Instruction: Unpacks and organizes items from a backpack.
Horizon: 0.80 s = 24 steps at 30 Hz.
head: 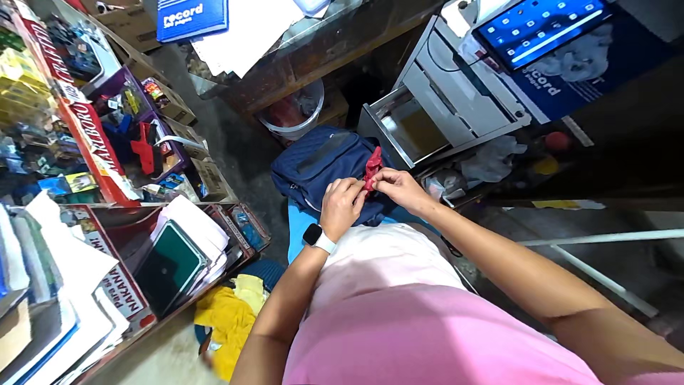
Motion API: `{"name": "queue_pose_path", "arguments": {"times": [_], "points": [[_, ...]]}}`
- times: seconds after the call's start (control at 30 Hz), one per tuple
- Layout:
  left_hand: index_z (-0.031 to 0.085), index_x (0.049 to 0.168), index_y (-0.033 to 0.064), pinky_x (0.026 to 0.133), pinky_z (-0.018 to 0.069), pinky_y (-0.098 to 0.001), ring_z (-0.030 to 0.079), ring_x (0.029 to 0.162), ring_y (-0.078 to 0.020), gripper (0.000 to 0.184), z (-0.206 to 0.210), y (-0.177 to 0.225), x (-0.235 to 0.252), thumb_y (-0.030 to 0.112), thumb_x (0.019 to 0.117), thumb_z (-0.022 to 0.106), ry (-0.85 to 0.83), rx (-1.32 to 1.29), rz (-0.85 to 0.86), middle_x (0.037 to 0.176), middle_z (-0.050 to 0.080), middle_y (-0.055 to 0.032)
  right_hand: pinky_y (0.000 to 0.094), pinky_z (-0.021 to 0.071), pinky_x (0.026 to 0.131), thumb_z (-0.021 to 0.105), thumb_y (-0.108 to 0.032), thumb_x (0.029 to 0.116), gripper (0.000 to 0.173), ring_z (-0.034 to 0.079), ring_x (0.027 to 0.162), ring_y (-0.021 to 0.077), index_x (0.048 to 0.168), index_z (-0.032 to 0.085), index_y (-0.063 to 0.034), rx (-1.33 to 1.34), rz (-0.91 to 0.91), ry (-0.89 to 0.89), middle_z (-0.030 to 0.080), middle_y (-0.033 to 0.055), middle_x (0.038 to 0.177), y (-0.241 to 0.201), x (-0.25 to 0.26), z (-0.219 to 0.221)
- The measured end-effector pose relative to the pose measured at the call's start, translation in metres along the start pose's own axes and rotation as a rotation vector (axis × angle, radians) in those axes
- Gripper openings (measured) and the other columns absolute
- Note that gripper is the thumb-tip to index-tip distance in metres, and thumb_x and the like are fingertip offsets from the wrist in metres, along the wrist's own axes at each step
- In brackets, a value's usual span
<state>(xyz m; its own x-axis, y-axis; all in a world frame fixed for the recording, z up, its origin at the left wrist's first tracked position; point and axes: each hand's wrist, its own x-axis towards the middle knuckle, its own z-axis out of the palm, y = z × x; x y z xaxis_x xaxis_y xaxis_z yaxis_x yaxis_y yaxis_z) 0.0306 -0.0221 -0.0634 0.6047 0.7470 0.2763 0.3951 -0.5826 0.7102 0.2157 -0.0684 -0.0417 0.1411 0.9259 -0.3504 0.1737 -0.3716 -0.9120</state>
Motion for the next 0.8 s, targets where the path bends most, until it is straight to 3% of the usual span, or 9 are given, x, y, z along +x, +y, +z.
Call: {"name": "queue_pose_path", "arguments": {"times": [0.1, 0.27, 0.37, 0.47, 0.63, 0.73, 0.8], "points": [[0.078, 0.102, 0.0006, 0.091, 0.0567, -0.0405, 0.072, 0.098, -0.0260, 0.015, -0.001, 0.002, 0.002, 0.005, 0.0934, 0.066, -0.014, 0.028, 0.107, 0.101, 0.076, -0.0128, 0.0281, 0.0491, 0.077, 0.059, -0.004, 0.0937, 0.014, 0.059, 0.085, 0.0095, 0.084, 0.068, 0.0005, -0.068, -0.002, 0.012, 0.064, 0.0077, 0.093, -0.002, -0.002, 0.005], [0.074, 0.105, -0.0061, 0.091, 0.0572, -0.0448, 0.073, 0.098, -0.0327, 0.019, -0.005, 0.003, 0.008, 0.005, 0.0951, 0.062, -0.179, 0.230, 0.250, 0.101, 0.075, -0.0184, 0.0354, 0.0491, 0.079, 0.056, -0.005, 0.0971, 0.017, 0.059, 0.087, 0.0158, 0.088, 0.067, 0.0038, -0.119, 0.072, 0.028, 0.063, 0.0124, 0.094, -0.006, -0.001, 0.011], [0.073, 0.098, -0.0068, 0.085, 0.0580, -0.0441, 0.073, 0.091, -0.0333, 0.016, -0.002, 0.004, 0.013, 0.005, 0.0931, 0.062, -0.199, 0.360, 0.306, 0.094, 0.073, -0.0191, 0.0406, 0.0471, 0.079, 0.051, -0.010, 0.1022, 0.023, 0.058, 0.084, 0.0198, 0.090, 0.065, 0.0036, -0.138, 0.172, -0.001, 0.062, 0.0139, 0.089, -0.011, 0.002, 0.014], [0.072, 0.091, -0.0066, 0.079, 0.0577, -0.0450, 0.072, 0.085, -0.0339, 0.014, 0.000, 0.004, 0.021, 0.005, 0.0897, 0.064, -0.224, 0.350, 0.294, 0.085, 0.071, -0.0186, 0.0398, 0.0460, 0.076, 0.049, -0.013, 0.1047, 0.026, 0.056, 0.078, 0.0186, 0.089, 0.064, 0.0025, -0.140, 0.218, -0.046, 0.058, 0.0116, 0.081, -0.011, 0.006, 0.011], [0.071, 0.091, -0.0081, 0.079, 0.0572, -0.0482, 0.072, 0.085, -0.0366, 0.015, 0.007, -0.007, 0.022, 0.006, 0.0876, 0.066, -0.274, 0.305, 0.257, 0.085, 0.071, -0.0205, 0.0425, 0.0467, 0.076, 0.060, -0.017, 0.1019, 0.025, 0.058, 0.078, 0.0199, 0.086, 0.065, 0.0011, -0.245, 0.221, -0.112, 0.061, 0.0121, 0.081, -0.011, 0.012, 0.004], [0.072, 0.089, -0.0069, 0.076, 0.0574, -0.0467, 0.072, 0.081, -0.0351, 0.014, 0.012, -0.010, 0.016, 0.006, 0.0859, 0.067, -0.225, 0.323, 0.277, 0.081, 0.070, -0.0190, 0.0503, 0.0498, 0.084, 0.067, -0.015, 0.0967, 0.022, 0.064, 0.091, 0.0302, 0.087, 0.070, 0.0046, -0.425, 0.106, -0.117, 0.067, 0.0190, 0.094, -0.013, 0.013, 0.003], [0.071, 0.085, -0.0053, 0.073, 0.0573, -0.0449, 0.071, 0.077, -0.0335, 0.012, 0.013, -0.010, 0.012, 0.006, 0.0856, 0.067, -0.187, 0.351, 0.289, 0.078, 0.070, -0.0175, 0.0513, 0.0514, 0.083, 0.071, -0.012, 0.0929, 0.020, 0.065, 0.091, 0.0327, 0.083, 0.071, 0.0049, -0.504, 0.030, -0.080, 0.067, 0.0198, 0.092, -0.010, 0.013, 0.006]]}}
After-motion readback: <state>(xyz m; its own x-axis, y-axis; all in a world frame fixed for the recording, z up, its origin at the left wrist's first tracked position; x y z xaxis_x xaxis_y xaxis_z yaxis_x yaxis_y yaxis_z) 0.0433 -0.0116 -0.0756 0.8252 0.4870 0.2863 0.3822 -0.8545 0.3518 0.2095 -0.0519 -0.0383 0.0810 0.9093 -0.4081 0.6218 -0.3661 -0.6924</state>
